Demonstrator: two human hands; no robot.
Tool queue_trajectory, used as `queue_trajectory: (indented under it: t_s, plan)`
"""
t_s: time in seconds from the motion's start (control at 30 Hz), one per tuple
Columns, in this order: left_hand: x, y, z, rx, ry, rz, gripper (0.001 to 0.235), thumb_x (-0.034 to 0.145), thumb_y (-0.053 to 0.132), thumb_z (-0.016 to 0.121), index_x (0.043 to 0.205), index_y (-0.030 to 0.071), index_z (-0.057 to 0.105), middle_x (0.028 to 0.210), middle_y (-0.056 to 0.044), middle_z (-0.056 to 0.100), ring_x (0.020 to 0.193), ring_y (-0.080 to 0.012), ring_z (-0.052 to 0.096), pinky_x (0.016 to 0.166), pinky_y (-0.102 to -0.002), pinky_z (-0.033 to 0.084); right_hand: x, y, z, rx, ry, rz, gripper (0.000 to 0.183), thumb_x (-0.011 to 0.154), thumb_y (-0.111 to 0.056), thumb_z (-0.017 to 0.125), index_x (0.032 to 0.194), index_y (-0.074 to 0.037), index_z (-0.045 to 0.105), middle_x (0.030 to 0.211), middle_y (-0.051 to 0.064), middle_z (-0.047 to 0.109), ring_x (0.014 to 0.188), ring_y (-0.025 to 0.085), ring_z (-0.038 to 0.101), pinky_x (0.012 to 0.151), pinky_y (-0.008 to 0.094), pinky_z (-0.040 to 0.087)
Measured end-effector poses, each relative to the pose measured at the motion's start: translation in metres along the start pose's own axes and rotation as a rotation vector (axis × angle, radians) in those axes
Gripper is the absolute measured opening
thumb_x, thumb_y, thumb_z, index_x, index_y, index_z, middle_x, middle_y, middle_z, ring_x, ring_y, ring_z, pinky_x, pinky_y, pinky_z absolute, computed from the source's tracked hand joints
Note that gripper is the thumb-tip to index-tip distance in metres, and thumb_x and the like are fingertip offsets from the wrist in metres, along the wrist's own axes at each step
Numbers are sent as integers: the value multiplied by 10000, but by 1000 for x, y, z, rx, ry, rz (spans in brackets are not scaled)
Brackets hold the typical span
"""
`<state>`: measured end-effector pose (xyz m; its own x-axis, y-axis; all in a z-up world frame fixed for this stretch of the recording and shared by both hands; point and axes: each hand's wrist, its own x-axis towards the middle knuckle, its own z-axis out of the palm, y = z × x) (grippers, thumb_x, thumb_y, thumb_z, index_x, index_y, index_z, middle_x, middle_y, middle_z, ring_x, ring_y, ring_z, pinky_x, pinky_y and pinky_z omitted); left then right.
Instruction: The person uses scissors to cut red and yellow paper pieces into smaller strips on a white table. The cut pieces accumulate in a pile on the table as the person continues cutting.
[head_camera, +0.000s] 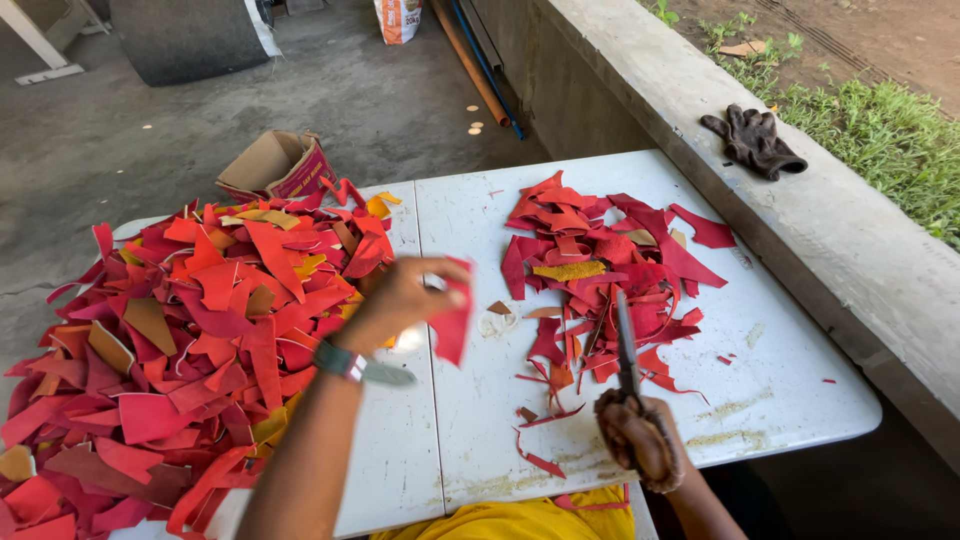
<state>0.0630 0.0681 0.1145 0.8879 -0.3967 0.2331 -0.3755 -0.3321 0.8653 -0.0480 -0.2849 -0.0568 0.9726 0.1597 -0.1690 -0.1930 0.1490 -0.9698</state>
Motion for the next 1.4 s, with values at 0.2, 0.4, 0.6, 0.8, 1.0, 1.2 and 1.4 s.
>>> queue_trajectory:
  t_s: [0.2, 0.4, 0.6, 0.8, 1.0, 1.2, 1.4]
  plan:
    - [-18, -47, -37, 656, 307, -166, 650, 741, 128, 826, 1356, 92, 621, 1299, -185, 527, 1093, -298, 624, 934, -388, 542, 9, 3, -40, 186, 223, -27, 265, 932, -190, 545, 746, -2, 528, 571, 81, 500, 377, 183, 447, 351, 326, 358]
    - [-83, -60, 115, 505, -278, -177, 764, 684, 343, 884, 1366, 160, 593, 1507, -164, 425, 1269, -358, 535, 1076, -446, 444, 11, 6, -47, 286, 295, -16, 241, 948, -227, 516, 802, -36, 532, 628, 69, 492, 441, 168, 438, 395, 305, 358]
    - [-92, -56, 184, 374, -329, 152, 545, 773, 405, 836, 1205, 87, 743, 1365, -188, 563, 1231, -406, 538, 1078, -481, 438, 12, 4, -40, 274, 291, -29, 267, 947, -244, 523, 846, -2, 576, 655, 62, 493, 472, 176, 450, 422, 308, 373]
    - [15, -87, 156, 328, 92, -49, 516, 940, 371, 711, 1354, 88, 591, 1286, -208, 630, 1094, -395, 681, 914, -473, 559, 17, 11, -45, 275, 327, 25, 246, 942, -249, 537, 855, -22, 572, 652, 68, 497, 477, 177, 448, 415, 318, 369]
    - [101, -97, 145, 616, 45, -413, 865, 852, 466, 739, 1589, 289, 322, 1392, -283, 384, 1071, -491, 613, 924, -522, 531, 19, 14, -46, 285, 327, -16, 249, 946, -245, 547, 822, -30, 538, 641, 77, 517, 457, 195, 470, 404, 327, 386]
    - [101, -146, 140, 712, 124, -325, 283, 921, 256, 709, 1133, 69, 705, 1212, -270, 590, 1036, -454, 666, 877, -516, 566, 20, 12, -46, 274, 337, 42, 250, 925, -235, 543, 830, -11, 600, 620, 78, 512, 429, 198, 450, 391, 332, 373]
    - [58, -162, 99, 566, -18, -123, 220, 769, -15, 661, 983, 14, 703, 966, -200, 735, 995, -373, 694, 842, -429, 554, 18, 11, -40, 283, 264, -2, 289, 965, -226, 553, 778, -7, 556, 612, 77, 491, 435, 199, 450, 405, 337, 367]
